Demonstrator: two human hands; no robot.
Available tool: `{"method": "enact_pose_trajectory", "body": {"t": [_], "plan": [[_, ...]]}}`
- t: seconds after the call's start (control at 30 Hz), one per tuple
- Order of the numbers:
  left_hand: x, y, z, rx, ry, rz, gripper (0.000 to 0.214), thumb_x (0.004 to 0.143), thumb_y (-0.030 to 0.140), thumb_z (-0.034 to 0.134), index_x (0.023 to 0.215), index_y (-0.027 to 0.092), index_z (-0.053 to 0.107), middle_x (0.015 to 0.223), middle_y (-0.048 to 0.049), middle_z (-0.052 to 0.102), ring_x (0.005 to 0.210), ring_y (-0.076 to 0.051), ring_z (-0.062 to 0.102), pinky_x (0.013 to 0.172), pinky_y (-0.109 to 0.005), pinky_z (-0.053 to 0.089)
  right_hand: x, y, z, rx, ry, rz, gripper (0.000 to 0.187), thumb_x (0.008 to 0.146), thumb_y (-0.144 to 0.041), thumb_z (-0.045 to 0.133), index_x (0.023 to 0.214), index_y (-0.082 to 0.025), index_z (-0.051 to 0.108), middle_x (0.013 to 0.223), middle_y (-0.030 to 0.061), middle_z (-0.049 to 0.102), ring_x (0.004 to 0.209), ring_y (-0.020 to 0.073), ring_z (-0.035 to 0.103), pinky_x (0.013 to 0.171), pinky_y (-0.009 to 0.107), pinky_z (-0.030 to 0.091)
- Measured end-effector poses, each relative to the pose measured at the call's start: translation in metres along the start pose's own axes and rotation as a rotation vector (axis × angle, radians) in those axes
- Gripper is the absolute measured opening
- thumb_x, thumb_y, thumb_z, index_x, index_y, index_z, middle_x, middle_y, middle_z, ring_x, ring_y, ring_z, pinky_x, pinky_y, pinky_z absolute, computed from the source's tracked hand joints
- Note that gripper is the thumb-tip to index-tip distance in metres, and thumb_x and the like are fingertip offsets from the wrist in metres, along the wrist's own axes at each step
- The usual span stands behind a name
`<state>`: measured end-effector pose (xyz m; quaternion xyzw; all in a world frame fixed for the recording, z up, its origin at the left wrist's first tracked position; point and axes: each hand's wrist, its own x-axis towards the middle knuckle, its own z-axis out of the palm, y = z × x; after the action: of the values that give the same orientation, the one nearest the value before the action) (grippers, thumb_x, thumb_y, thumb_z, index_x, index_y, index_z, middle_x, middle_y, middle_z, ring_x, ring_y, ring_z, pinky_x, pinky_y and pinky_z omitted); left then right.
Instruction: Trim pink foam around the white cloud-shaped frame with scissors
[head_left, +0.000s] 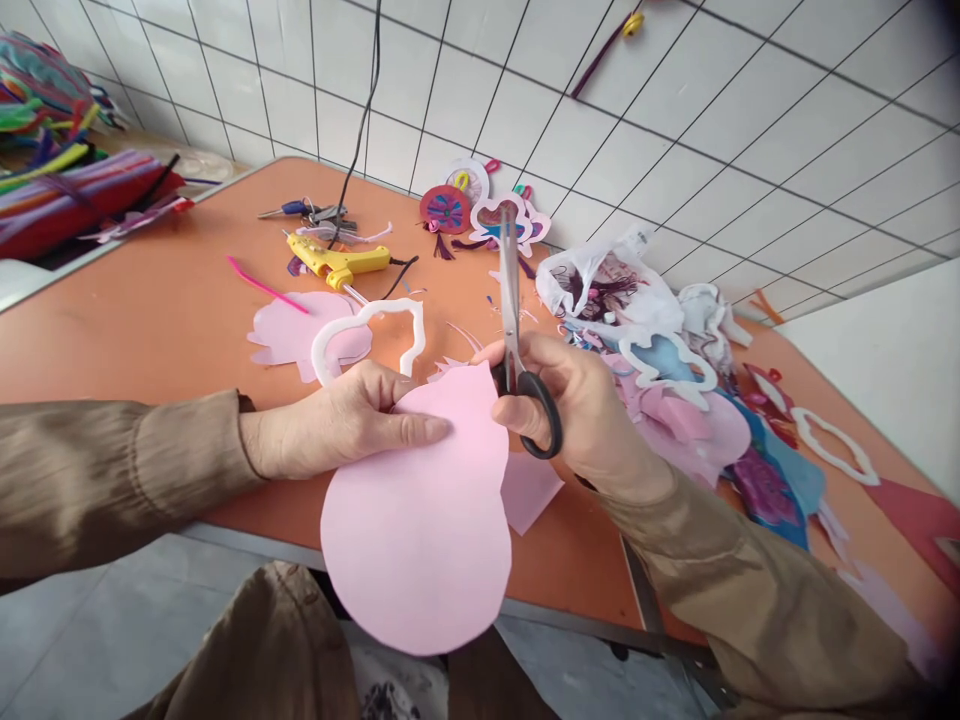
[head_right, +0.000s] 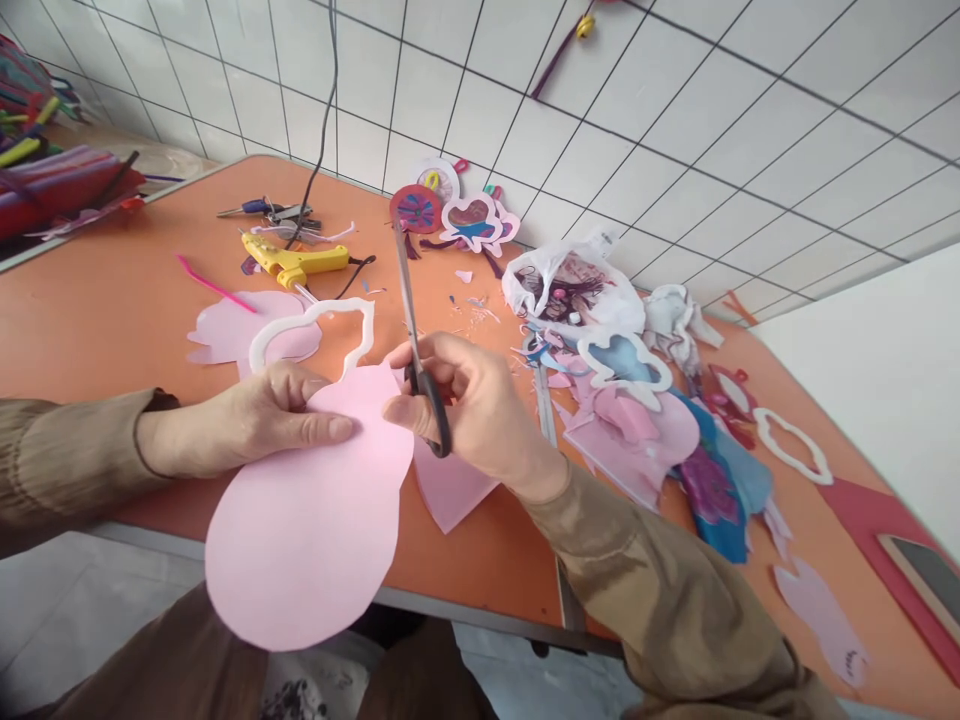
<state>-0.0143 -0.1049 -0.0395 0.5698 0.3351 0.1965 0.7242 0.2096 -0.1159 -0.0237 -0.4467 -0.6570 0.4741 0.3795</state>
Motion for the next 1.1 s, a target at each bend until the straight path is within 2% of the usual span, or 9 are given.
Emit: {"method": "enact_pose_trajectory", "body": {"t": [0.1,0.17,0.27,0.4,0.47,0.57,0.7,0.83,1.1], "plan": [[0.0,0.0,0.0,0.024,0.055,-0.026,0.038,0.074,0.049,0.084,0.065,0.013,0.075,0.06,-0.0052,0.072,0.046,-0.01,0.061,0.042,-0.014,0.044,0.009,0.003,-0.015,-0.148,0.077,0.041,0.062,0.063,-0.06,0.087,0.103,-0.021,0.061,0.07,-0.0026,0.061,0.059,0.014,0.054,0.055,0.03,0.045],[0.0,-0.001,-0.001,-0.005,0.086,-0.068,0.039,0.073,0.05,0.085,0.068,0.012,0.077,0.063,-0.0075,0.074,0.046,-0.011,0.062,0.041,-0.015,0.044,0.017,0.009,-0.031,-0.373,0.162,0.04,0.065,0.061,-0.061,0.087,0.104,-0.022,0.057,0.066,-0.0039,0.059,0.059,0.0157,0.053,0.059,0.032,0.043],[0.002,-0.002,-0.002,-0.16,0.082,-0.11,0.037,0.07,0.049,0.088,0.07,0.013,0.079,0.065,-0.0079,0.076,0.045,-0.013,0.064,0.042,-0.019,0.049,0.03,0.02,-0.055,-0.771,0.23,0.093,0.054,0.064,-0.054,0.088,0.095,-0.022,0.057,0.064,-0.003,0.059,0.064,0.0183,0.054,0.065,0.033,0.041],[0.004,-0.001,-0.002,-0.335,0.035,-0.12,0.035,0.065,0.045,0.093,0.068,0.013,0.08,0.063,-0.0061,0.076,0.043,-0.013,0.064,0.042,-0.019,0.052,0.039,0.031,-0.072,-1.24,0.173,0.291,0.029,0.073,-0.041,0.083,0.083,-0.022,0.063,0.081,0.0062,0.07,0.078,0.0241,0.063,0.064,0.032,0.037],[0.004,0.0,-0.002,-0.357,0.028,-0.118,0.036,0.064,0.046,0.094,0.068,0.013,0.08,0.063,-0.0062,0.076,0.043,-0.012,0.064,0.041,-0.018,0.051,0.041,0.035,-0.077,-1.339,0.112,0.357,0.035,0.075,-0.049,0.079,0.065,-0.022,0.059,0.075,0.0081,0.068,0.076,0.0258,0.062,0.06,0.033,0.033],[0.004,0.0,-0.002,-0.347,0.043,-0.122,0.039,0.062,0.047,0.095,0.068,0.012,0.079,0.063,-0.0064,0.077,0.046,-0.013,0.067,0.045,-0.018,0.055,0.041,0.04,-0.086,-1.334,0.045,0.427,0.045,0.072,-0.057,0.075,0.057,-0.022,0.051,0.067,0.0064,0.062,0.07,0.0242,0.059,0.057,0.032,0.031],[0.005,0.0,-0.003,-0.284,0.118,-0.118,0.041,0.06,0.048,0.096,0.068,0.012,0.077,0.063,-0.0062,0.077,0.049,-0.012,0.068,0.045,-0.015,0.054,0.041,0.044,-0.096,-1.231,-0.041,0.448,0.04,0.065,-0.054,0.08,0.075,-0.023,0.056,0.076,0.0012,0.066,0.071,0.0198,0.06,0.058,0.029,0.037],[0.005,0.001,-0.004,-0.212,0.149,-0.078,0.043,0.061,0.05,0.095,0.071,0.012,0.077,0.065,-0.0058,0.078,0.049,-0.013,0.068,0.043,-0.015,0.053,0.04,0.041,-0.101,-1.064,-0.146,0.46,0.042,0.063,-0.048,0.081,0.089,-0.024,0.059,0.073,-0.0026,0.064,0.068,0.0167,0.059,0.059,0.028,0.04],[0.008,-0.002,-0.007,-0.077,0.221,0.022,0.043,0.066,0.053,0.09,0.069,0.013,0.075,0.065,-0.0072,0.077,0.05,-0.017,0.07,0.039,-0.018,0.051,0.038,0.034,-0.109,-0.964,-0.287,0.419,0.039,0.063,-0.03,0.075,0.1,-0.021,0.065,0.068,-0.0049,0.06,0.062,0.0146,0.056,0.057,0.028,0.039]]}}
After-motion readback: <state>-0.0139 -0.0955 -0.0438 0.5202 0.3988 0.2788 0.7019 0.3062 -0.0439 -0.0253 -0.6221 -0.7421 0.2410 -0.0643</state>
